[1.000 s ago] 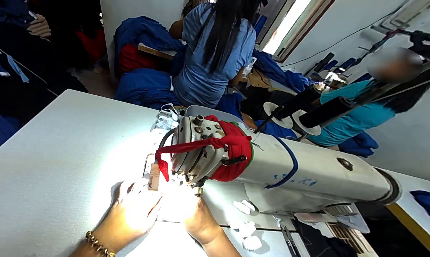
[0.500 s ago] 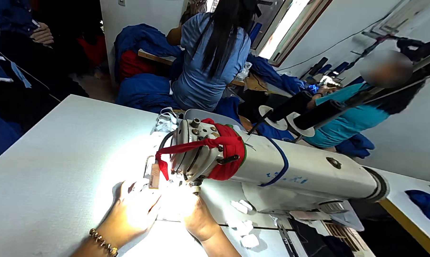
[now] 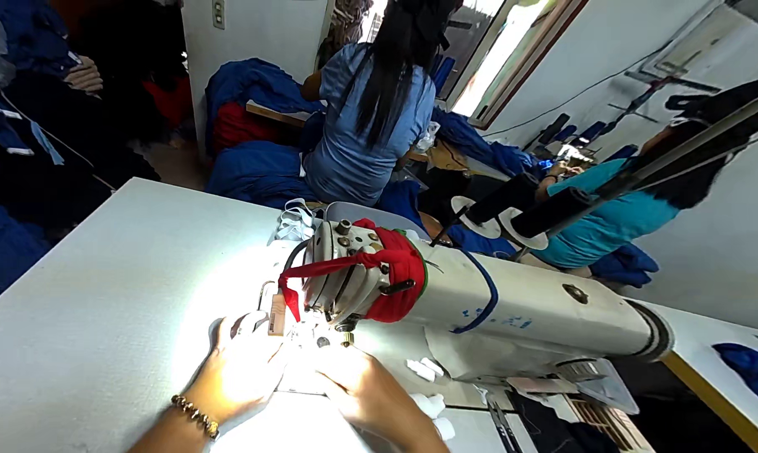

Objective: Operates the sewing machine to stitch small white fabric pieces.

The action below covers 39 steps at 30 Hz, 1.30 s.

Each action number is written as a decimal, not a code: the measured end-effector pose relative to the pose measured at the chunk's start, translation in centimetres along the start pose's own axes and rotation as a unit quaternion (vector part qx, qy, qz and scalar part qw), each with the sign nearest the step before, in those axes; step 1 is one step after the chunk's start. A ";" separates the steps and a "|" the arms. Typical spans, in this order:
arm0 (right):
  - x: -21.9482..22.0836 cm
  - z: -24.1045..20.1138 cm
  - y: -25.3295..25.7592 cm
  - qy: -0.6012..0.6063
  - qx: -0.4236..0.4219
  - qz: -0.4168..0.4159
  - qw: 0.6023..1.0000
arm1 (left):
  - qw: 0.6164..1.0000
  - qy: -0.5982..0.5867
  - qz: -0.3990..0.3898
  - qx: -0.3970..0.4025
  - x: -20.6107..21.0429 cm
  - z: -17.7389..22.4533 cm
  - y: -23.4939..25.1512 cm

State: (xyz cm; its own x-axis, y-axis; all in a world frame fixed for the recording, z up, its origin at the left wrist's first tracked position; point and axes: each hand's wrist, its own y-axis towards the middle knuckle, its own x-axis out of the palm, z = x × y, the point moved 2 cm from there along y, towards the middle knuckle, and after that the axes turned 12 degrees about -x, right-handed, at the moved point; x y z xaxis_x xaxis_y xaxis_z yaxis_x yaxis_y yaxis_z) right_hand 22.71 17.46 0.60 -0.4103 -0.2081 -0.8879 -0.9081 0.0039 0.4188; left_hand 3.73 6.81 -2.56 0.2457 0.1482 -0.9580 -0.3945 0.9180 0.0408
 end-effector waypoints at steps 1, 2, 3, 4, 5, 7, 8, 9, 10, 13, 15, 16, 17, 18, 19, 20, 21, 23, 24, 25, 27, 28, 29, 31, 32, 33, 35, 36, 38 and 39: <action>-2.1 -0.6 -0.5 0.033 -0.005 -0.015 0.999 | 1.000 -0.006 -0.008 -0.004 -0.1 0.0 0.0; -4.9 -1.2 -1.2 0.059 -0.002 -0.015 0.998 | 1.000 -0.001 -0.020 -0.006 0.0 -0.1 0.0; -7.9 -1.7 -2.3 0.075 0.012 -0.004 0.997 | 1.000 0.005 -0.018 -0.003 0.0 -0.1 0.0; -11.1 -2.0 -3.7 0.073 0.034 0.020 0.997 | 1.000 0.010 -0.006 0.002 0.2 0.0 0.0; -14.1 -1.7 -5.6 0.056 0.060 0.054 0.995 | 1.000 0.014 0.014 0.010 0.4 0.0 0.0; -19.3 -0.1 -9.6 -0.011 0.121 0.173 0.977 | 1.000 0.013 -0.001 0.004 0.3 0.1 0.0; -21.2 1.2 -11.4 -0.054 0.151 0.264 0.951 | 1.000 0.015 -0.016 -0.001 0.1 0.1 0.1; -22.7 2.8 -12.6 -0.111 0.188 0.346 0.912 | 1.000 0.015 -0.018 -0.001 0.1 0.2 0.1; -24.1 4.6 -13.7 -0.165 0.251 0.381 0.875 | 1.000 0.014 -0.028 -0.005 0.1 0.2 0.2; -26.6 10.7 -15.7 -0.152 0.441 0.353 0.811 | 0.998 -0.001 -0.056 -0.014 0.0 0.2 0.3; -26.6 13.6 -15.7 -0.083 0.526 0.338 0.776 | 1.000 -0.016 -0.021 -0.001 0.0 0.2 0.2; -26.5 14.7 -15.7 -0.072 0.551 0.330 0.763 | 1.000 -0.014 -0.003 0.008 0.0 0.2 0.2; -26.5 15.2 -15.7 -0.074 0.569 0.317 0.755 | 1.000 -0.007 0.014 0.014 0.0 0.3 0.1; -26.4 15.1 -15.6 -0.082 0.578 0.302 0.753 | 0.999 -0.001 0.038 0.021 0.0 0.3 0.1; -26.2 14.8 -15.8 -0.093 0.579 0.298 0.753 | 0.997 0.000 0.065 0.028 0.1 0.3 0.0; -26.0 14.7 -16.2 -0.100 0.569 0.308 0.756 | 0.998 0.000 0.065 0.028 0.1 0.2 0.0; -25.6 14.8 -17.0 -0.105 0.546 0.333 0.762 | 0.999 -0.003 0.045 0.023 0.0 0.1 0.0; -23.9 15.2 -19.2 -0.099 0.471 0.433 0.762 | 1.000 -0.006 -0.012 0.012 -0.2 0.0 -0.1; -22.5 15.0 -19.9 -0.075 0.430 0.492 0.753 | 1.000 -0.009 -0.011 0.016 -0.1 -0.1 -0.2; -21.2 14.8 -20.5 -0.042 0.394 0.547 0.737 | 1.000 -0.012 -0.008 0.020 0.0 -0.2 -0.3; -19.5 14.7 -21.3 0.021 0.340 0.628 0.700 | 0.999 -0.021 -0.021 0.016 -0.2 0.0 -0.4; -19.5 14.9 -21.8 0.047 0.328 0.640 0.693 | 0.999 -0.025 -0.027 0.015 -0.4 0.0 -0.4; -20.0 15.1 -22.3 0.064 0.334 0.629 0.699 | 0.999 -0.029 -0.026 0.015 -0.5 0.1 -0.5; -22.6 16.1 -23.0 0.061 0.390 0.546 0.739 | 0.999 -0.043 0.007 0.023 -0.4 0.0 -0.4; -24.1 16.5 -22.7 0.048 0.432 0.485 0.759 | 0.998 -0.048 0.016 0.027 -0.3 0.0 -0.4; -25.2 16.3 -21.1 0.017 0.491 0.417 0.765 | 0.998 -0.047 0.011 0.027 -0.3 0.0 -0.4; -26.3 15.9 -18.2 -0.029 0.565 0.318 0.761 | 0.999 -0.042 -0.003 0.025 -0.3 -0.1 -0.5; -26.4 16.0 -17.9 -0.041 0.578 0.303 0.757 | 0.999 -0.042 0.003 0.027 -0.2 -0.1 -0.5; -26.0 16.6 -18.8 -0.061 0.562 0.338 0.753 | 0.999 -0.046 -0.001 0.024 0.0 -0.2 -0.5; -25.3 16.6 -19.2 -0.064 0.538 0.379 0.750 | 0.999 -0.047 -0.012 0.020 -0.1 -0.2 -0.6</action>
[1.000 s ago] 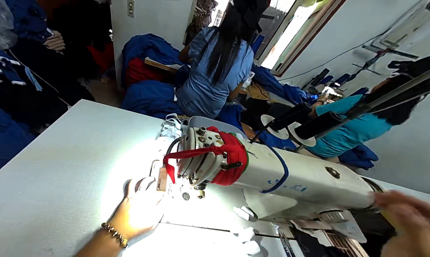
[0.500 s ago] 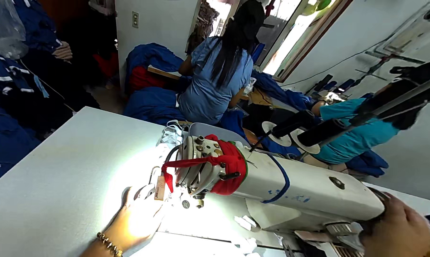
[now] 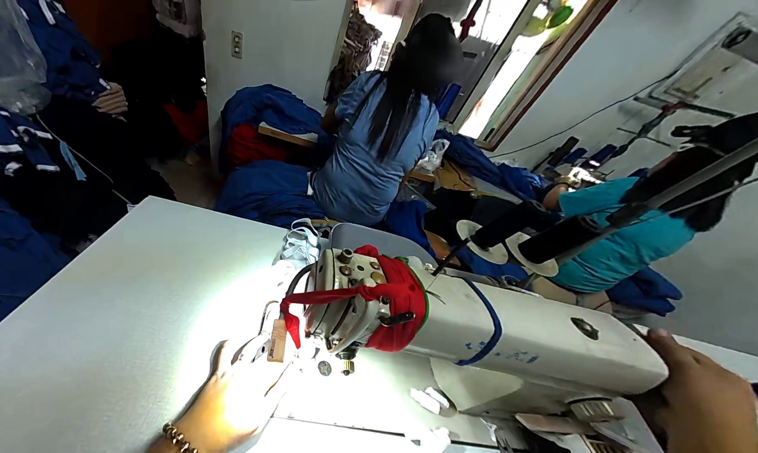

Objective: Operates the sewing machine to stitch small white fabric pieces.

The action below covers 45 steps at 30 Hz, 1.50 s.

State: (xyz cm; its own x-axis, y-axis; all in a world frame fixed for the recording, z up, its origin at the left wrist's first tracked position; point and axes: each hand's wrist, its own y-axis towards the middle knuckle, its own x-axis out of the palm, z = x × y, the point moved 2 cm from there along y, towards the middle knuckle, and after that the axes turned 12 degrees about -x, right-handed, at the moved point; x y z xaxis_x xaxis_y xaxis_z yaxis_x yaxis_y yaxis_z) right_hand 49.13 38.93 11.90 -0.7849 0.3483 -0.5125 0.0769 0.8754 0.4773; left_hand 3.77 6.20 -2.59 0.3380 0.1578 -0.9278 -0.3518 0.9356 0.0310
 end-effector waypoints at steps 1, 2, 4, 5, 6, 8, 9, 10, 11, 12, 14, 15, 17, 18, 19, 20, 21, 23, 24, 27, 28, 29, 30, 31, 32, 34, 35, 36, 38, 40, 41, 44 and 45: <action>0.4 0.7 -0.5 0.044 -0.016 0.041 0.998 | 1.000 -0.001 0.008 0.003 0.1 -0.1 -0.1; 0.8 1.2 -1.3 0.098 -0.029 0.075 0.992 | 1.000 0.003 0.023 0.012 0.3 -0.2 -0.3; 1.6 2.2 -3.1 0.216 -0.046 0.121 0.968 | 0.998 0.011 0.057 0.037 0.7 -0.4 -0.6; 1.9 2.6 -3.7 0.256 -0.046 0.138 0.956 | 0.996 0.006 0.073 0.049 0.7 -0.5 -0.8; 2.0 2.7 -4.0 0.271 -0.045 0.148 0.950 | 0.994 -0.001 0.087 0.058 0.7 -0.5 -0.9; 1.4 2.3 -3.4 0.208 -0.048 0.128 0.969 | 0.994 -0.012 0.084 0.062 0.5 -0.3 -1.0; 0.7 1.9 -2.5 0.135 -0.039 0.099 0.985 | 0.995 -0.012 0.081 0.064 0.4 -0.3 -1.0; 0.1 1.2 -1.6 0.059 -0.022 0.055 0.996 | 0.995 -0.012 0.079 0.067 0.3 -0.3 -1.1; -0.4 0.3 -0.6 -0.003 -0.002 0.003 1.000 | 0.995 -0.014 0.070 0.070 0.3 -0.4 -1.1; -0.7 -0.6 0.1 -0.049 0.019 -0.043 0.998 | 0.994 -0.015 0.072 0.076 0.4 -0.4 -1.3; -0.6 -1.6 1.3 -0.094 0.043 -0.089 0.991 | 0.992 -0.006 0.090 0.086 0.6 -0.5 -1.4; -0.5 -1.7 1.6 -0.100 0.048 -0.093 0.989 | 0.991 -0.001 0.102 0.088 0.6 -0.4 -1.4; -0.2 -1.1 1.6 -0.083 0.031 -0.070 0.994 | 0.990 -0.001 0.113 0.082 0.7 -0.4 -1.4; -0.1 -0.6 1.0 -0.058 0.013 -0.042 0.997 | 0.990 -0.005 0.118 0.079 0.7 -0.5 -1.5; 0.1 0.2 0.3 -0.025 -0.009 -0.003 1.000 | 0.989 -0.004 0.123 0.076 0.8 -0.5 -1.6; 0.4 1.1 -0.7 0.028 -0.029 0.044 0.998 | 0.989 -0.001 0.125 0.075 0.8 -0.5 -1.6; 0.9 1.8 -1.9 0.105 -0.044 0.081 0.990 | 0.989 0.001 0.127 0.072 0.8 -0.5 -1.6; 1.6 2.6 -3.9 0.265 -0.048 0.110 0.957 | 0.991 0.001 0.117 0.063 0.8 -0.4 -1.7; 1.6 3.0 -4.3 0.306 -0.038 0.113 0.945 | 0.992 0.002 0.115 0.058 0.8 -0.3 -1.7; -0.1 3.8 -2.1 0.225 -0.011 0.053 0.973 | 0.992 0.010 0.115 0.054 1.0 -0.4 -1.7; -0.7 3.6 -0.8 0.162 -0.003 0.025 0.986 | 0.991 0.016 0.118 0.054 1.1 -0.4 -1.7; -0.9 2.5 0.1 0.088 0.001 -0.006 0.996 | 0.991 0.018 0.121 0.055 1.1 -0.4 -1.7; -0.9 0.8 0.5 0.013 0.003 -0.042 0.999 | 0.990 0.017 0.127 0.058 1.1 -0.4 -1.7; -0.7 -0.7 0.8 -0.045 0.008 -0.073 0.996 | 0.990 0.017 0.129 0.060 1.2 -0.4 -1.8; -0.5 -1.8 1.2 -0.085 0.017 -0.100 0.991 | 0.989 0.017 0.133 0.061 1.2 -0.4 -1.8; 0.0 -3.0 1.8 -0.137 0.028 -0.132 0.981 | 0.988 0.018 0.140 0.064 1.2 -0.4 -1.8; 0.2 -3.3 2.1 -0.155 0.034 -0.140 0.977 | 0.987 0.017 0.146 0.067 1.2 -0.4 -1.9; 0.4 -3.4 2.3 -0.169 0.044 -0.143 0.974 | 0.986 0.018 0.152 0.070 1.2 -0.4 -1.8; 0.8 -3.4 2.6 -0.186 0.060 -0.140 0.971 | 0.986 0.021 0.149 0.071 1.2 -0.4 -1.8; 0.9 -3.1 2.8 -0.185 0.066 -0.133 0.971 | 0.985 0.029 0.154 0.073 1.2 -0.3 -1.8; 0.8 -2.8 2.8 -0.180 0.065 -0.128 0.973 | 0.986 0.032 0.149 0.072 1.2 -0.3 -1.8; 0.6 -2.9 2.0 -0.146 0.032 -0.108 0.983 | 0.986 0.030 0.148 0.070 1.1 -0.2 -1.9; 0.4 -2.6 1.6 -0.124 0.016 -0.094 0.988 | 0.986 0.031 0.148 0.069 1.1 -0.2 -1.9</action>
State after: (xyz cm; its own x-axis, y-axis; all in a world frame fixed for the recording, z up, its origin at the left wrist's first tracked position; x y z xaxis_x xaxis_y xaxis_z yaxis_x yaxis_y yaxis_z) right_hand 47.35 39.62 14.33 -0.6126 0.2472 -0.7507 -0.0330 0.9410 0.3368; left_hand 4.66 4.58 -3.72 0.1839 0.4143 -0.8914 -0.3028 0.8866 0.3496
